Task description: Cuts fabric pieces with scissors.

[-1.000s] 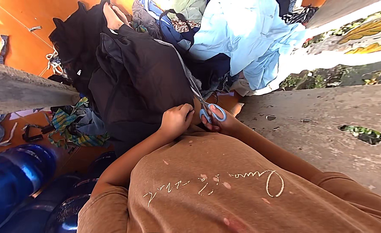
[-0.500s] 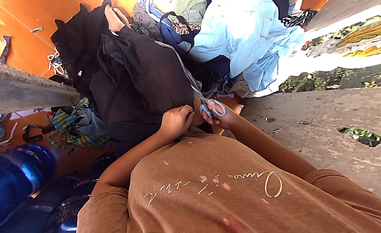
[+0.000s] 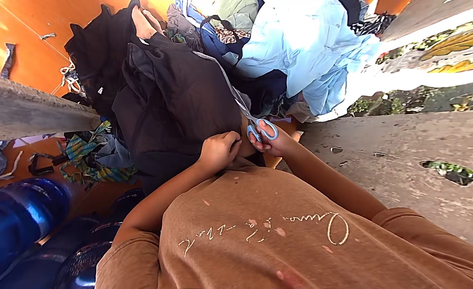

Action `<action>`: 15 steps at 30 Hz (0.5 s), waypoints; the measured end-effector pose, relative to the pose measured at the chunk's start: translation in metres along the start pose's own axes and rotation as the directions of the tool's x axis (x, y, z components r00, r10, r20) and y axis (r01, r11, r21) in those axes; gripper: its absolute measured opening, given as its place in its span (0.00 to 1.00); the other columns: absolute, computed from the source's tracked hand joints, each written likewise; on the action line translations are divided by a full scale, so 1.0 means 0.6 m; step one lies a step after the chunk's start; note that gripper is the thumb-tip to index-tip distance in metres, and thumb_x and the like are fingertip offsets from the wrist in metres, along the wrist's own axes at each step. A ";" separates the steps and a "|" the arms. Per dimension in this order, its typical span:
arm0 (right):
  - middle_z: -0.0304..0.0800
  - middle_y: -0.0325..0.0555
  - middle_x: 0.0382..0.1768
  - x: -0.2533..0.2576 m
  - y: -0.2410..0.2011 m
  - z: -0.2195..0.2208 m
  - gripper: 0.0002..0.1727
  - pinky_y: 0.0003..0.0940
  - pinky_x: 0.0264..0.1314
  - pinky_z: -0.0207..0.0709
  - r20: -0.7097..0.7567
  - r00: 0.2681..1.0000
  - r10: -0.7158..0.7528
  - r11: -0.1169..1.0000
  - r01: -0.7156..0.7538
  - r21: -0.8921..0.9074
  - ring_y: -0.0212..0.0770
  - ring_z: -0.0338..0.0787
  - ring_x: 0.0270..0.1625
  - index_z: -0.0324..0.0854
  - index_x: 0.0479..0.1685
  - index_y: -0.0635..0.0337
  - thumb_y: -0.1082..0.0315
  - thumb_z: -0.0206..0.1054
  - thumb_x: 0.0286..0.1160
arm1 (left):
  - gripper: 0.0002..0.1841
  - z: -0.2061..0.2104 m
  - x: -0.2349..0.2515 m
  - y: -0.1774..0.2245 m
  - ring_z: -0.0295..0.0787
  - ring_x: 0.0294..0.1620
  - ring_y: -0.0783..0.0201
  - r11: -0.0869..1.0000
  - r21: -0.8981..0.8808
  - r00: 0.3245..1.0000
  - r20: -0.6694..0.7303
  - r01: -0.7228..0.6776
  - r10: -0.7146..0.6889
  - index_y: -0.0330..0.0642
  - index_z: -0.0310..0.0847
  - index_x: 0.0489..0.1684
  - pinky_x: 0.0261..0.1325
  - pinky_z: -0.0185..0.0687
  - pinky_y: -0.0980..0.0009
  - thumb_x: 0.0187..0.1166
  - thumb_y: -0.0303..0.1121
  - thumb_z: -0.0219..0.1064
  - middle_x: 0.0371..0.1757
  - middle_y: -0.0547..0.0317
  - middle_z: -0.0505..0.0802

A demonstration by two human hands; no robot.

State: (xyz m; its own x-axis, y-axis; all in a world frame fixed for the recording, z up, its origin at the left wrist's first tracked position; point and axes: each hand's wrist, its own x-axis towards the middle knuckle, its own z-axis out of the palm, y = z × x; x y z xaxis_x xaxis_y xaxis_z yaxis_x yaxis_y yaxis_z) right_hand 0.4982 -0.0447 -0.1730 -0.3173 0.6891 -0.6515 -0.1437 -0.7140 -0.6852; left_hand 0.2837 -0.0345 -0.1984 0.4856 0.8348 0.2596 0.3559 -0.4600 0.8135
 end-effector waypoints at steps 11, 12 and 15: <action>0.79 0.28 0.12 0.007 -0.011 0.002 0.26 0.09 0.14 0.61 -0.029 0.999 0.028 1.000 -0.028 0.001 0.17 0.69 0.10 0.77 0.25 0.52 0.53 0.42 0.91 | 0.04 0.001 -0.001 -0.004 0.86 0.21 0.57 1.000 -0.014 1.000 0.003 -0.026 0.026 0.33 0.89 0.29 0.27 0.82 0.62 0.70 0.25 0.71 0.22 0.51 0.90; 0.80 0.28 0.14 0.009 -0.012 0.000 0.27 0.09 0.15 0.62 -0.015 1.000 0.020 1.000 -0.020 -0.012 0.17 0.70 0.11 0.76 0.26 0.51 0.48 0.43 0.90 | 0.04 0.001 -0.001 -0.005 0.87 0.21 0.57 0.999 -0.015 1.000 0.005 -0.029 0.029 0.33 0.89 0.29 0.27 0.83 0.62 0.70 0.25 0.71 0.23 0.51 0.90; 0.81 0.27 0.16 0.017 -0.016 -0.003 0.29 0.09 0.16 0.61 0.010 1.000 -0.002 0.999 0.003 -0.049 0.17 0.70 0.12 0.76 0.26 0.48 0.37 0.47 0.87 | 0.04 0.001 -0.001 -0.006 0.89 0.23 0.56 0.999 -0.014 0.999 0.008 -0.037 0.037 0.33 0.90 0.29 0.28 0.84 0.61 0.70 0.25 0.72 0.25 0.50 0.92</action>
State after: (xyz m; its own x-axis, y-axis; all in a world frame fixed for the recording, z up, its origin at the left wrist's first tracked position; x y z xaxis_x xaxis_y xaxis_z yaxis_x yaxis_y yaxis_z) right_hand 0.4983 -0.0305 -0.1738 -0.3261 0.6894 -0.6468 -0.0982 -0.7052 -0.7022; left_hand 0.2827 -0.0336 -0.2020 0.5044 0.8150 0.2852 0.3265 -0.4858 0.8108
